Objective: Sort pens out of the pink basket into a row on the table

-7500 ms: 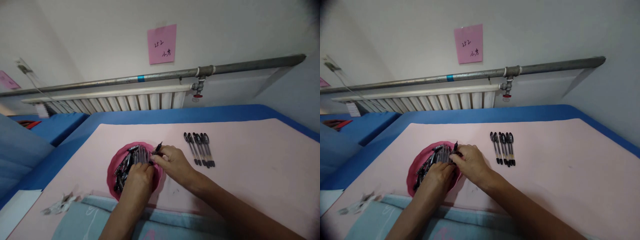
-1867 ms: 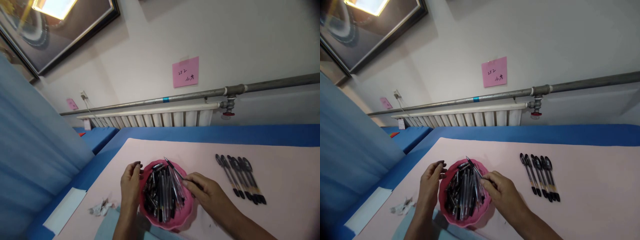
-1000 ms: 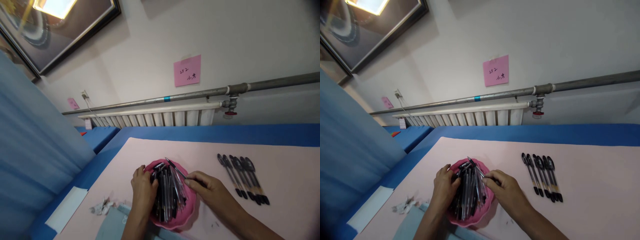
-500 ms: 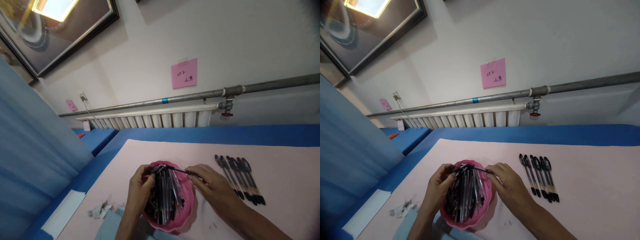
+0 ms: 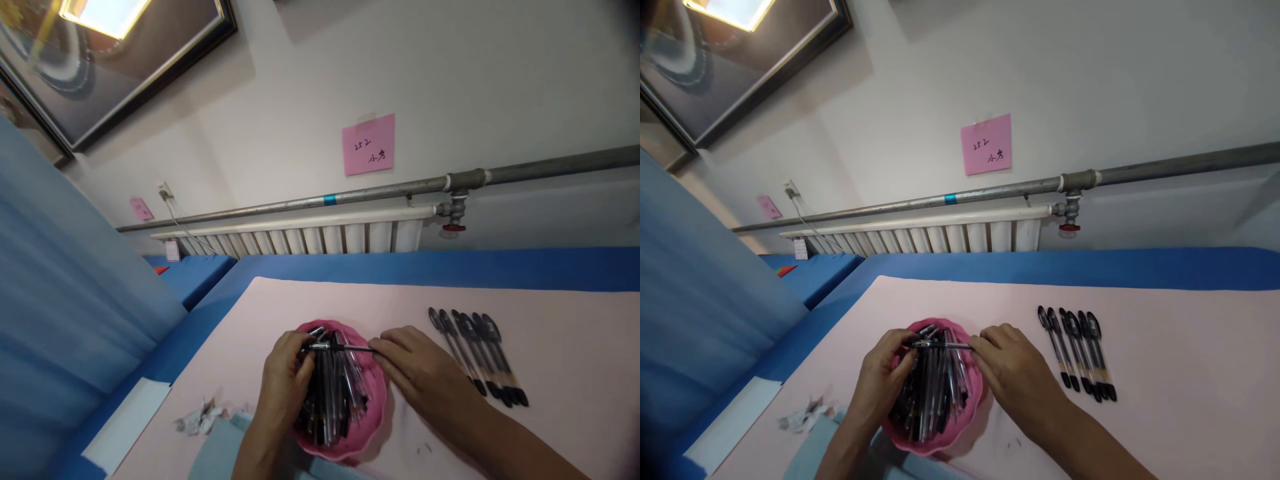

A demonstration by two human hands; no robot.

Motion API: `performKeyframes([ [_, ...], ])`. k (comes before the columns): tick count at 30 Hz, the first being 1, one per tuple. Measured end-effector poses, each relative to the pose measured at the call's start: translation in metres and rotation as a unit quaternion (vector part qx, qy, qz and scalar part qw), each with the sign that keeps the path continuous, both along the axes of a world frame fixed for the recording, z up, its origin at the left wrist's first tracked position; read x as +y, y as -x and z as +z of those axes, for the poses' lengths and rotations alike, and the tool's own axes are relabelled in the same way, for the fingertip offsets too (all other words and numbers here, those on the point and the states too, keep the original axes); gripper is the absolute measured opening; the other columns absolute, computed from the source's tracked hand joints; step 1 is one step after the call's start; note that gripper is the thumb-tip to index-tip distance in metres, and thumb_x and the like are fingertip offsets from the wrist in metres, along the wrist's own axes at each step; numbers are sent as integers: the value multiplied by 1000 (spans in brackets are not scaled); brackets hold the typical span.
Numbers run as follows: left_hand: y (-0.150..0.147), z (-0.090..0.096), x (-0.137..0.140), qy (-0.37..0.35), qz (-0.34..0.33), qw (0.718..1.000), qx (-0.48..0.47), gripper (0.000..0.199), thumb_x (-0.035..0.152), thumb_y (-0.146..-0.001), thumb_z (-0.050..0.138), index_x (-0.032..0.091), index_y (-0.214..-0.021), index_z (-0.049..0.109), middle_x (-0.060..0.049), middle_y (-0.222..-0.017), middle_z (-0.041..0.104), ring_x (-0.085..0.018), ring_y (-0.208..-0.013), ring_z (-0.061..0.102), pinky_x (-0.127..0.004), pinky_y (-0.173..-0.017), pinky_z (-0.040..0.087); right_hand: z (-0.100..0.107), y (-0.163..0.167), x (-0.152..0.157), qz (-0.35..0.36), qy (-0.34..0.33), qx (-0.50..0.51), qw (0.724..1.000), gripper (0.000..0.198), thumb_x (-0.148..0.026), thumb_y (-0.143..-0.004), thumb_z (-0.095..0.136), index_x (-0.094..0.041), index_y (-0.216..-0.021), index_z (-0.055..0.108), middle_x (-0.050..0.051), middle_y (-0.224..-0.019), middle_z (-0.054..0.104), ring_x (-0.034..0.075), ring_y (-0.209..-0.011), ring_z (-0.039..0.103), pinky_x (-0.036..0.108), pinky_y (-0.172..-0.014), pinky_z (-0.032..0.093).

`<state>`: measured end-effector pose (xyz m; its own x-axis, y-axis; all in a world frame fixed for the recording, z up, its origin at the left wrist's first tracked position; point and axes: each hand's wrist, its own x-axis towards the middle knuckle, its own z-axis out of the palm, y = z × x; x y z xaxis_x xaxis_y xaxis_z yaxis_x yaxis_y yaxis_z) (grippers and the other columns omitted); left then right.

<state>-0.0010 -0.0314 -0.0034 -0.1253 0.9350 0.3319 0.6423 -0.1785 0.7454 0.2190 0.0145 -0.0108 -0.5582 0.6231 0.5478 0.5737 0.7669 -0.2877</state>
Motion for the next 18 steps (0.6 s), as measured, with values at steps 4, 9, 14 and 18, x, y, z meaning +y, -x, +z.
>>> performKeyframes([
  [4,-1,1,0,6,-19,1000,-3,23,15,-74,48,23,-90,63,-3,-94,64,-17,-90,58,-31,-81,45,0,2,-1,8,8,7,1000,27,-22,-91,37,-20,-88,64,7,-81,61,19,-75,54,34,-67,44],
  [9,-7,-2,-1,18,-62,998,10,24,12,-75,48,23,-89,64,-3,-95,66,-17,-91,59,-31,-84,46,0,6,-5,14,13,-5,1000,22,-20,-88,43,-20,-84,65,6,-79,60,19,-74,52,33,-67,42],
  [14,-11,-5,-1,-9,-20,1000,-10,37,19,-74,53,26,-111,58,-4,-115,60,-19,-106,54,-36,-95,42,1,-6,-7,-42,54,13,998,19,-19,-85,47,-22,-82,66,5,-76,60,19,-73,54,34,-68,43],
  [18,-8,-8,0,-3,13,1000,12,33,32,-78,51,26,-111,57,-4,-113,60,-20,-102,57,-37,-91,45,-2,-50,-5,-211,171,140,952,21,-33,-83,48,-21,-85,66,4,-79,65,19,-71,61,30,-62,47],
])
